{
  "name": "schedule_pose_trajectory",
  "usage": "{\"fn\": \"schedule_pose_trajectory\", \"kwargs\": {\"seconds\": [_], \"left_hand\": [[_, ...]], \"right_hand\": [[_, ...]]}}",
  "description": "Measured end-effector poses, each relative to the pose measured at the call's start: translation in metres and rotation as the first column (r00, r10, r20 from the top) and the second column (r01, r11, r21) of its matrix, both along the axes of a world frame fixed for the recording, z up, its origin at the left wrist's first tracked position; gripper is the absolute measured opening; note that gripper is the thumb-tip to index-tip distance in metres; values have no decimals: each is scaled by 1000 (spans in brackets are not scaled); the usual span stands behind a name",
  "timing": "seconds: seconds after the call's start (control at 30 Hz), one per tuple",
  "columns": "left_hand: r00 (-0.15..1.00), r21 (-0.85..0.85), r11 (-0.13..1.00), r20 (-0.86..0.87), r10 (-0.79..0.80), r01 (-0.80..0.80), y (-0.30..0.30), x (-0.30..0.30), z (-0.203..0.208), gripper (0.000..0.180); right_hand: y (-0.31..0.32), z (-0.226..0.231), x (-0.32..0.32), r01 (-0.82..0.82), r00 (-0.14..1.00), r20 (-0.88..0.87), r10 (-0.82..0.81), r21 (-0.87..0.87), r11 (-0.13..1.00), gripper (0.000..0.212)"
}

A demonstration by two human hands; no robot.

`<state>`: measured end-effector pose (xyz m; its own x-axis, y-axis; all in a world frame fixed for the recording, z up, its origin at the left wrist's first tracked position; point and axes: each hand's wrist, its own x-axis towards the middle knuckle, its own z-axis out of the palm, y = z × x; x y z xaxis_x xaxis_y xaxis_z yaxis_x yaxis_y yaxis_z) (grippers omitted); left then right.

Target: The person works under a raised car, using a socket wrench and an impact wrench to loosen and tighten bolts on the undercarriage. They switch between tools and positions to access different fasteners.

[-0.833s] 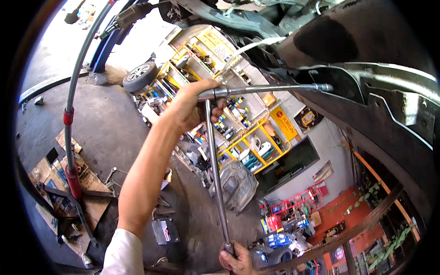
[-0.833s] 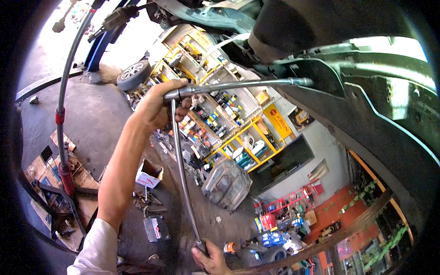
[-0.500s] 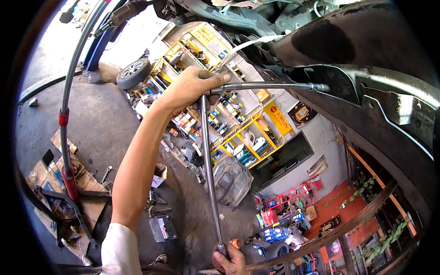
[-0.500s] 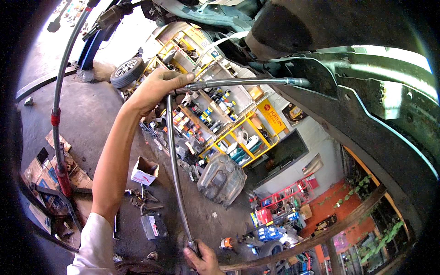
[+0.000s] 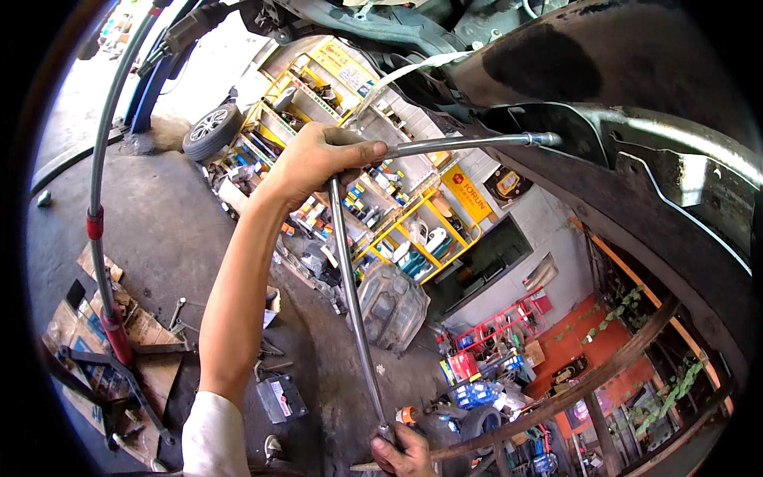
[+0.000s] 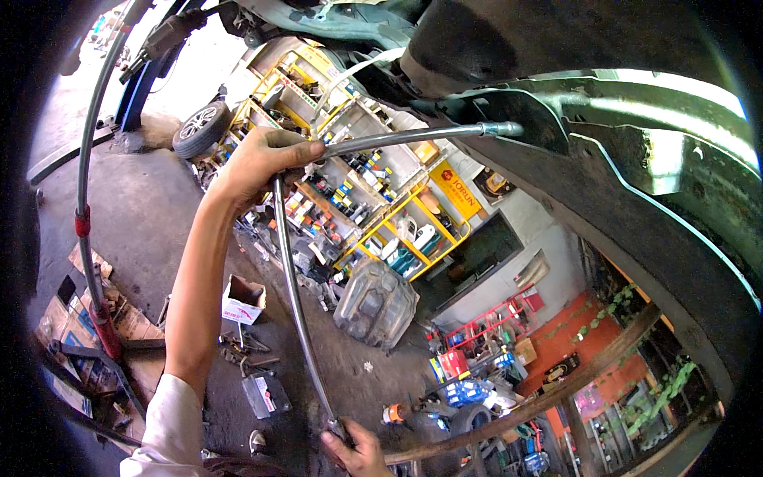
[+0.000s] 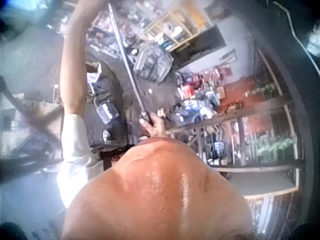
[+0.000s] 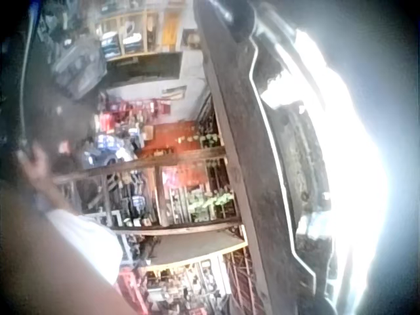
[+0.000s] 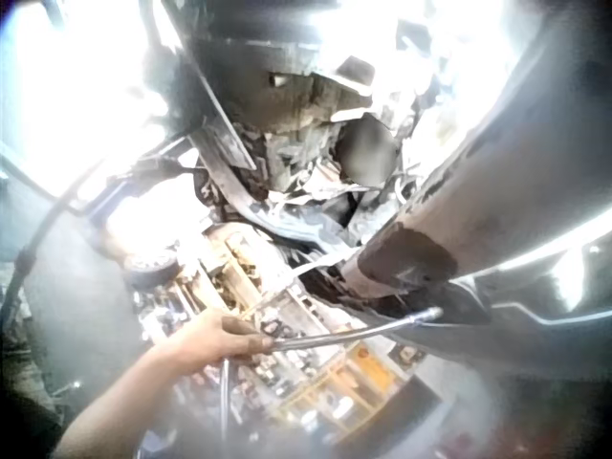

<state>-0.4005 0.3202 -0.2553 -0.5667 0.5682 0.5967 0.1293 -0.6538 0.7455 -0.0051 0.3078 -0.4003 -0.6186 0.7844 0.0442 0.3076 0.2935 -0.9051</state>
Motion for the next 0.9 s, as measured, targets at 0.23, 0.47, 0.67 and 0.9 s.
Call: {"fn": "schedule_pose_trajectory", "kwargs": {"seconds": [0.23,0.47,0.67,0.9], "left_hand": [[1000,68,998,6,-20,20,-1,3,-5,36],[999,-25,1000,51,13,-11,-18,13,-7,41],[998,60,998,46,-34,31,-18,20,-9,39],[996,48,997,63,-58,55,-7,17,-11,39]], "right_hand": [[25,-49,25,7,997,72,-15,108,994,13],[3,-34,20,-23,995,101,8,145,989,20],[10,-45,32,3,998,65,-21,263,965,19],[5,-35,18,-30,998,60,16,243,969,19]]}}
